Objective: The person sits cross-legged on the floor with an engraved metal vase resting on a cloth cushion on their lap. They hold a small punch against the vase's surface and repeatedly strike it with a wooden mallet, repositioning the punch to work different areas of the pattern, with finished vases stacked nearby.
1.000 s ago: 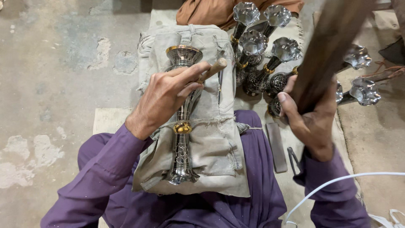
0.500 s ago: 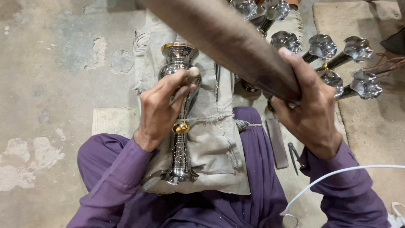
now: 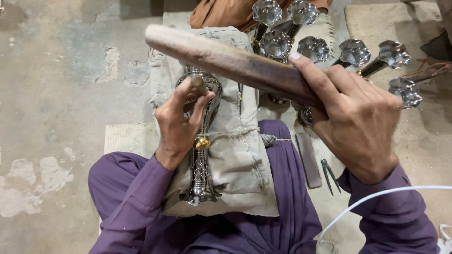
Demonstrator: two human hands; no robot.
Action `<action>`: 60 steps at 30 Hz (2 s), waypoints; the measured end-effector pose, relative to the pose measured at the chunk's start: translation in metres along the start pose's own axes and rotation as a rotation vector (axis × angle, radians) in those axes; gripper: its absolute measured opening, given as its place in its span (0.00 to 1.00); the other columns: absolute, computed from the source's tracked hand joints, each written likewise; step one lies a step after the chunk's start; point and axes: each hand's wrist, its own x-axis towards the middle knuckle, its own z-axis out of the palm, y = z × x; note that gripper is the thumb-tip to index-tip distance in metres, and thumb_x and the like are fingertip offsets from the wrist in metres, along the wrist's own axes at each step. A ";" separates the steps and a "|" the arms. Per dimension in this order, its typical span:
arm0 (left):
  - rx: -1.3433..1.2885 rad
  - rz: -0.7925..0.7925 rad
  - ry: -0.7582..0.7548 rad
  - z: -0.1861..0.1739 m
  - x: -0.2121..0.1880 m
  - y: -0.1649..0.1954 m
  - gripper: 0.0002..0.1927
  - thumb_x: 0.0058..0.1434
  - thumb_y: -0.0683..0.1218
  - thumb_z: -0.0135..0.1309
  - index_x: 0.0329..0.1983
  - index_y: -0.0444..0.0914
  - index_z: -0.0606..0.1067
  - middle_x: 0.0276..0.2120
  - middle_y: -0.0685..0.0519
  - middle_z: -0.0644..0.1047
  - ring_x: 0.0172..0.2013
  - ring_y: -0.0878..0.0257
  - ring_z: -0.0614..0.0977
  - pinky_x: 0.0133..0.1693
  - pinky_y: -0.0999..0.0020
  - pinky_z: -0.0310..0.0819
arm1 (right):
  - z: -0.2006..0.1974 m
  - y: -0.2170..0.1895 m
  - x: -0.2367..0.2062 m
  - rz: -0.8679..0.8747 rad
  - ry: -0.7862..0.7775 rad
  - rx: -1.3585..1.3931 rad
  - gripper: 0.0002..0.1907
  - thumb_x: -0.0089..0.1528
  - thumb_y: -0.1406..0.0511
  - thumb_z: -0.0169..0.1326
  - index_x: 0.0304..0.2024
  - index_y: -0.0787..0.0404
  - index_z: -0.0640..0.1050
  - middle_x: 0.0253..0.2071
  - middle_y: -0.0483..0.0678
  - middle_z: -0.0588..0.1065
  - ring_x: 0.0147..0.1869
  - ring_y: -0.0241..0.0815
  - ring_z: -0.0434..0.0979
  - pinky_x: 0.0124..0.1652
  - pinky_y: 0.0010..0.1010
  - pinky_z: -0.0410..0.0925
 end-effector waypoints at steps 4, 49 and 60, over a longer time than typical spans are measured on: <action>0.019 0.047 -0.018 0.000 -0.001 0.001 0.21 0.69 0.34 0.60 0.62 0.36 0.69 0.46 0.47 0.82 0.48 0.59 0.88 0.46 0.68 0.87 | 0.000 -0.001 0.003 -0.004 0.016 -0.006 0.35 0.58 0.72 0.64 0.67 0.48 0.75 0.34 0.44 0.76 0.32 0.40 0.75 0.31 0.33 0.67; 0.194 0.124 -0.338 -0.012 0.030 0.020 0.24 0.66 0.39 0.60 0.66 0.44 0.72 0.42 0.48 0.80 0.35 0.53 0.84 0.36 0.59 0.80 | 0.068 0.017 -0.050 0.251 0.113 0.704 0.25 0.66 0.74 0.54 0.65 0.59 0.70 0.46 0.51 0.79 0.46 0.39 0.83 0.48 0.29 0.77; 0.186 0.117 -0.375 -0.012 0.029 0.018 0.25 0.66 0.38 0.60 0.66 0.44 0.72 0.42 0.50 0.81 0.36 0.55 0.85 0.38 0.61 0.82 | 0.063 0.005 -0.040 0.302 0.149 0.924 0.21 0.68 0.73 0.54 0.62 0.55 0.68 0.41 0.50 0.74 0.40 0.35 0.78 0.40 0.24 0.76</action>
